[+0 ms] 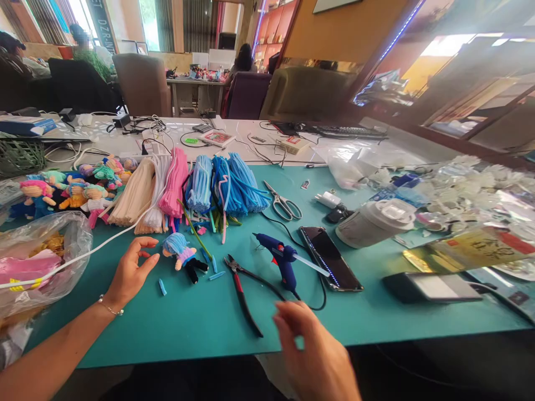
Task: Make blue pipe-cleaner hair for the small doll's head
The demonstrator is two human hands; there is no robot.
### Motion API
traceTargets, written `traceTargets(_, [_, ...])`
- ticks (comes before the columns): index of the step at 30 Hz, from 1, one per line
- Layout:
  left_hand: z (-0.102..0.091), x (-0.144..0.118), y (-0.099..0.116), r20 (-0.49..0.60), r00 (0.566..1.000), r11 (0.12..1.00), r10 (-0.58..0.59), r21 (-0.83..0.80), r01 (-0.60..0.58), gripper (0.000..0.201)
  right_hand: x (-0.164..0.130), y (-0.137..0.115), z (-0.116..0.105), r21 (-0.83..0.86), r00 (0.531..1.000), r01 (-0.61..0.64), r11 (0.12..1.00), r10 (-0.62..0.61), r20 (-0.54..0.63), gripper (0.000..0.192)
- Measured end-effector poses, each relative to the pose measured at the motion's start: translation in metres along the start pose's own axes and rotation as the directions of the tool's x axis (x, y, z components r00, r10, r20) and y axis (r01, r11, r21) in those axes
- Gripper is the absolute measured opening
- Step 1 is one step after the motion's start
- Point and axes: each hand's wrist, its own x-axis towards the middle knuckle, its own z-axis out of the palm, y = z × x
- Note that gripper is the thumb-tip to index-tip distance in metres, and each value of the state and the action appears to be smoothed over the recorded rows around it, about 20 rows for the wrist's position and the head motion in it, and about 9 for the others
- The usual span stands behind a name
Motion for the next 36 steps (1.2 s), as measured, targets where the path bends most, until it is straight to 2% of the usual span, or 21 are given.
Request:
traceTargets(2, [0.0, 0.001, 0.0, 0.003, 1.0, 1.0, -0.019, -0.008, 0.019, 0.016, 0.019, -0.02, 0.028, 0.115, 0.995, 0.087, 0.99, -0.092, 0.042, 0.026])
traceTargets(5, [-0.002, 0.002, -0.001, 0.0, 0.998, 0.998, -0.062, -0.031, 0.062, 0.017, 0.048, -0.048, 0.073, 0.172, 0.976, 0.168, 0.971, -0.189, 0.111, 0.044])
traceTargets(8, [-0.003, 0.004, -0.001, 0.002, 0.996, 0.995, -0.089, -0.053, 0.089, 0.018, 0.077, -0.071, 0.108, 0.172, 0.969, 0.166, 0.971, -0.193, 0.157, 0.062])
traceTargets(12, [-0.002, 0.005, 0.0, 0.004, 0.994, 0.992, -0.106, -0.071, 0.106, 0.018, 0.105, -0.093, 0.132, 0.088, 0.941, 0.059, 0.994, -0.085, 0.328, 0.07])
traceTargets(14, [-0.001, 0.005, 0.001, 0.008, 0.993, 0.99, -0.116, -0.084, 0.117, 0.018, 0.112, -0.099, 0.139, 0.06, 0.933, 0.023, 0.998, -0.043, 0.357, 0.068])
traceTargets(19, [0.0, 0.005, 0.002, 0.023, 0.989, 0.982, -0.147, -0.117, 0.149, 0.018, 0.117, -0.103, 0.146, 0.097, 0.941, -0.002, 0.995, -0.031, 0.337, 0.056])
traceTargets(22, [-0.001, 0.004, 0.006, 0.029, 0.985, 0.968, -0.169, -0.182, 0.172, 0.02, 0.114, -0.1, 0.142, 0.145, 0.954, -0.01, 0.989, -0.034, 0.298, 0.056])
traceTargets(24, [-0.002, 0.001, 0.011, 0.022, 0.986, 0.941, -0.163, -0.297, 0.162, 0.024, 0.11, -0.097, 0.138, 0.249, 0.973, 0.013, 0.968, -0.071, 0.222, 0.06])
traceTargets(27, [-0.003, -0.002, 0.015, 0.005, 0.994, 0.875, -0.11, -0.473, 0.099, 0.03, 0.104, -0.092, 0.136, 0.483, 0.989, 0.112, 0.868, -0.146, 0.033, 0.059])
traceTargets(29, [-0.004, -0.004, 0.016, -0.024, 0.997, 0.853, -0.071, -0.52, 0.048, 0.035, 0.1, -0.091, 0.136, 0.594, 0.987, 0.15, 0.791, -0.156, -0.042, 0.056])
traceTargets(33, [-0.003, -0.004, 0.015, -0.135, 0.99, 0.853, -0.052, -0.522, -0.027, 0.053, 0.097, -0.091, 0.139, 0.752, 0.992, 0.12, 0.649, -0.116, -0.058, 0.06])
traceTargets(35, [-0.003, -0.004, 0.017, -0.107, 0.992, 0.833, -0.072, -0.554, 0.001, 0.06, 0.094, -0.091, 0.14, 0.822, 0.995, 0.086, 0.564, -0.095, -0.039, 0.061])
traceTargets(36, [-0.003, -0.005, 0.018, -0.051, 0.995, 0.813, -0.086, -0.581, 0.041, 0.063, 0.093, -0.092, 0.141, 0.853, 0.996, 0.061, 0.518, -0.085, -0.02, 0.06])
